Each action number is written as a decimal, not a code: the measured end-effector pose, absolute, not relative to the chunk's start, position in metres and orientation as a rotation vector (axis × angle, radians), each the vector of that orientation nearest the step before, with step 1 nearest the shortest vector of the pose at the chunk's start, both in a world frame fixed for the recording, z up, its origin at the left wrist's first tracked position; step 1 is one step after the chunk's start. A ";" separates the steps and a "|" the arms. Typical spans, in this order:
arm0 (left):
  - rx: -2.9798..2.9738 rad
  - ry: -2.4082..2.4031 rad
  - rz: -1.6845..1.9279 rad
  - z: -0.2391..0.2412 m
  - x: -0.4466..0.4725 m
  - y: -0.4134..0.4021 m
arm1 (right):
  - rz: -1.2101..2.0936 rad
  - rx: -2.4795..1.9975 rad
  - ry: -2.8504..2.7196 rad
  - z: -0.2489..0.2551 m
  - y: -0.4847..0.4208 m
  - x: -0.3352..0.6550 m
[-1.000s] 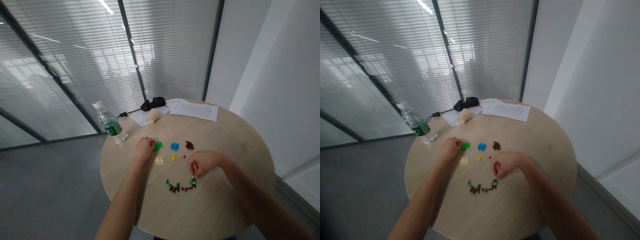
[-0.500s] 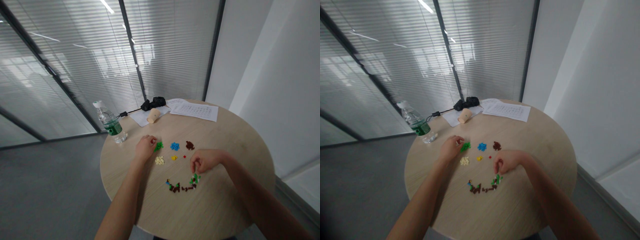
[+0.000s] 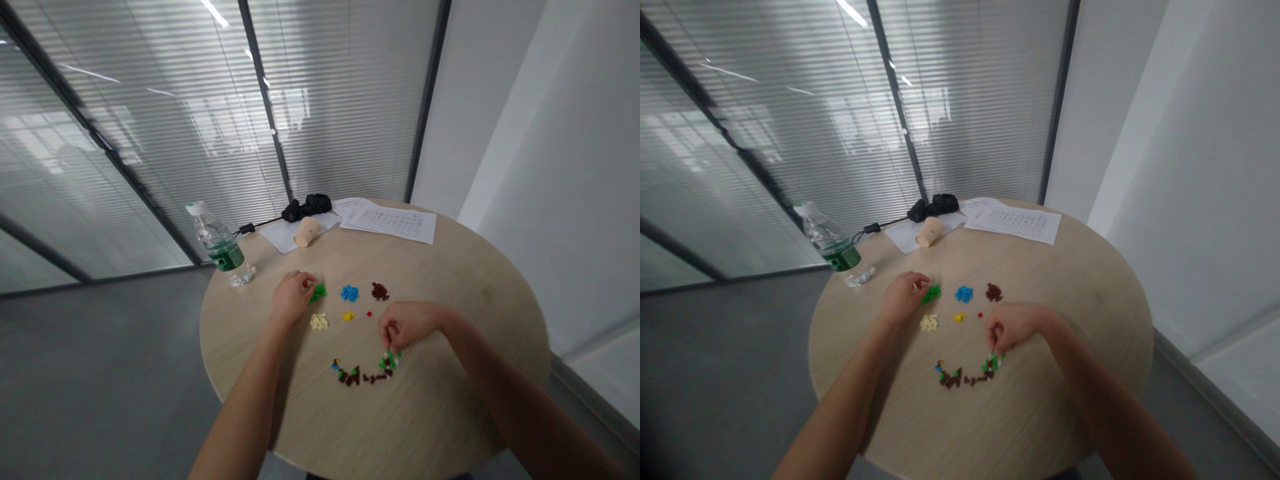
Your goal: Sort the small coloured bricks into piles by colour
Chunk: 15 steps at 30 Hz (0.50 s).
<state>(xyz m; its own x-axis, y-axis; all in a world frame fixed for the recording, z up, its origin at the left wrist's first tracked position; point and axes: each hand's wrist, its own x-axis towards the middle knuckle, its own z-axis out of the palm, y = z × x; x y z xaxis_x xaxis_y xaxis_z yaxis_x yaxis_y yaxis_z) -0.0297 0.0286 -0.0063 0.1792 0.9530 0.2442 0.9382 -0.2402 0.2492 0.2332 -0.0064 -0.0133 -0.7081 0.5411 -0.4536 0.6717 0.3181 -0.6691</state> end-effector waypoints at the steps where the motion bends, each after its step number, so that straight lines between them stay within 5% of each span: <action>1: 2.376 1.908 0.540 -0.006 -0.030 0.028 | -1.340 1.129 2.432 -0.012 -0.007 0.233; 8: 2.348 1.800 0.701 -0.006 -0.029 0.029 | -1.409 1.172 2.532 -0.007 -0.004 0.238; 15: 2.206 1.090 0.786 0.001 -0.005 0.014 | -1.184 1.609 3.116 -0.001 -0.007 0.221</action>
